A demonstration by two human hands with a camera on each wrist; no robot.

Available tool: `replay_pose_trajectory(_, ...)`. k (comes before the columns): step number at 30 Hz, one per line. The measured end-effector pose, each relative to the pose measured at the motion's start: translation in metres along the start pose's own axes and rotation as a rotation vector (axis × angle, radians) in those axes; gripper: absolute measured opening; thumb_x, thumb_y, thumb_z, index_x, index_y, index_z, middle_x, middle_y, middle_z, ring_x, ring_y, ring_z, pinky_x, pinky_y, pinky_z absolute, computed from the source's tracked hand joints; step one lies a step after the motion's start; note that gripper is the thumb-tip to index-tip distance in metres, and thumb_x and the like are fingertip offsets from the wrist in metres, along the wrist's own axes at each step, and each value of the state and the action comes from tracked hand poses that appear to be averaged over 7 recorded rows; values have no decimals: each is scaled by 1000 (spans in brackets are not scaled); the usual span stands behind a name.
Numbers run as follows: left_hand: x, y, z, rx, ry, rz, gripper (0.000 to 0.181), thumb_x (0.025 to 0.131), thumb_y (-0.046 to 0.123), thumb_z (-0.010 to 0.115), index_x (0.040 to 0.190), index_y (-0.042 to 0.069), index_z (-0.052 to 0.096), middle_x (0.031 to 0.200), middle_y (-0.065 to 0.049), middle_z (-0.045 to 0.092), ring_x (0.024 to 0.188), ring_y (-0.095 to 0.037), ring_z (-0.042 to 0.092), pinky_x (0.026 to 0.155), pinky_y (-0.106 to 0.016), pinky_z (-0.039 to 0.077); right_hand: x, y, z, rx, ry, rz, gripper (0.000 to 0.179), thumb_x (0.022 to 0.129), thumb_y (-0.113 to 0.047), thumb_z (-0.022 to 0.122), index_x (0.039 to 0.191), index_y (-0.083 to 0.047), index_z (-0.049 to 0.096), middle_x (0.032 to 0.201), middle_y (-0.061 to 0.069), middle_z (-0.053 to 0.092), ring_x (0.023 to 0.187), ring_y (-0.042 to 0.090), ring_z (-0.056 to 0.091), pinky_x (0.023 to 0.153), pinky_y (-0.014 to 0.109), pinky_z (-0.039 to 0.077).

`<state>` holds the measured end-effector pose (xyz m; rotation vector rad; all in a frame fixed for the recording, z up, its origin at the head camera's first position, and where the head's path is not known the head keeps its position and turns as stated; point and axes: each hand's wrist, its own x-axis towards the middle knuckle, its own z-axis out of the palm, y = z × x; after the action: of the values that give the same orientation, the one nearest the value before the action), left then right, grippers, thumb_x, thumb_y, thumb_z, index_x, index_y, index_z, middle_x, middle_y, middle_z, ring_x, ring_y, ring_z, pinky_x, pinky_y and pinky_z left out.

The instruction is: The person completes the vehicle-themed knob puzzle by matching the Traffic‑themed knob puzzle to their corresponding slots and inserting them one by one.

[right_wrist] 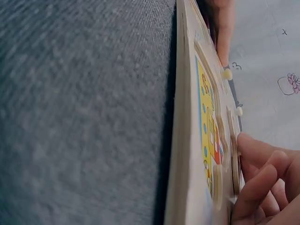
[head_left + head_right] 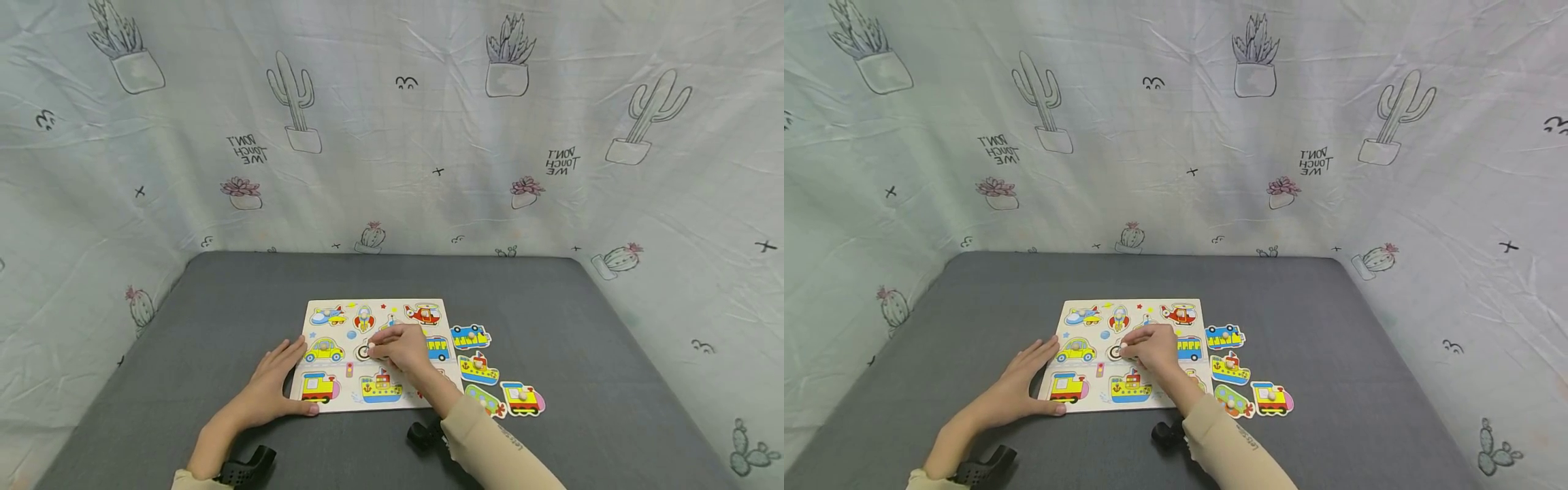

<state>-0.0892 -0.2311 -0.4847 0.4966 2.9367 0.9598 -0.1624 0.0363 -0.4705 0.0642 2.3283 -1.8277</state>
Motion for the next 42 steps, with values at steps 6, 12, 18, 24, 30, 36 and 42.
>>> replay_pose_trajectory(6, 0, 0, -1, 0, 0, -4, 121, 62, 66, 83, 153, 2, 33, 159, -15, 25, 144, -42, 13, 111, -63, 7, 1, 0, 1, 6, -14, 1, 8, 76, -10, 86, 80, -10, 79, 73, 4, 72, 38, 11, 37, 36, 20, 27)
replay_pose_trajectory(12, 1, 0, -1, 7, -1, -4, 122, 62, 65, 83, 153, 1, 33, 159, -15, 25, 144, -42, 13, 111, -63, 7, 2, 0, 2, -19, -17, -5, 7, 77, -11, 85, 81, -12, 79, 78, 1, 72, 37, 10, 32, 36, 21, 25)
replay_pose_trajectory(18, 1, 1, -1, 1, -1, -2, 121, 63, 64, 84, 152, 1, 33, 159, -15, 25, 144, -43, 13, 111, -63, 6, 2, -1, 2, -27, -5, 11, 6, 78, -11, 85, 81, -11, 79, 83, 1, 72, 36, 11, 30, 36, 21, 24)
replay_pose_trajectory(24, 1, 1, -1, -3, -5, -3, 120, 63, 63, 84, 153, 1, 33, 159, -15, 25, 144, -43, 13, 111, -62, 6, 3, -1, 3, -37, -1, 37, 6, 77, -11, 85, 80, -12, 79, 82, 1, 71, 36, 12, 29, 36, 23, 23)
replay_pose_trajectory(30, 1, -1, 0, -5, -9, -2, 121, 63, 64, 84, 153, 2, 32, 159, -15, 24, 144, -43, 13, 111, -63, 6, 2, -2, 2, -24, -17, 52, 6, 78, -10, 84, 81, -10, 79, 80, 3, 72, 36, 11, 29, 36, 23, 22)
replay_pose_trajectory(36, 0, -1, 0, 2, -4, -2, 121, 63, 65, 83, 153, 2, 33, 159, -14, 25, 144, -42, 13, 111, -63, 7, 2, -3, 2, -14, -18, 54, 6, 78, -10, 84, 81, -10, 79, 81, 3, 72, 37, 12, 30, 37, 23, 22)
replay_pose_trajectory(42, 0, 0, 1, 6, -5, -4, 121, 63, 65, 84, 153, 2, 33, 159, -15, 25, 144, -42, 14, 111, -62, 7, 3, -2, 2, -17, -12, 52, 7, 77, -11, 85, 81, -11, 79, 83, 2, 71, 37, 12, 31, 37, 23, 23)
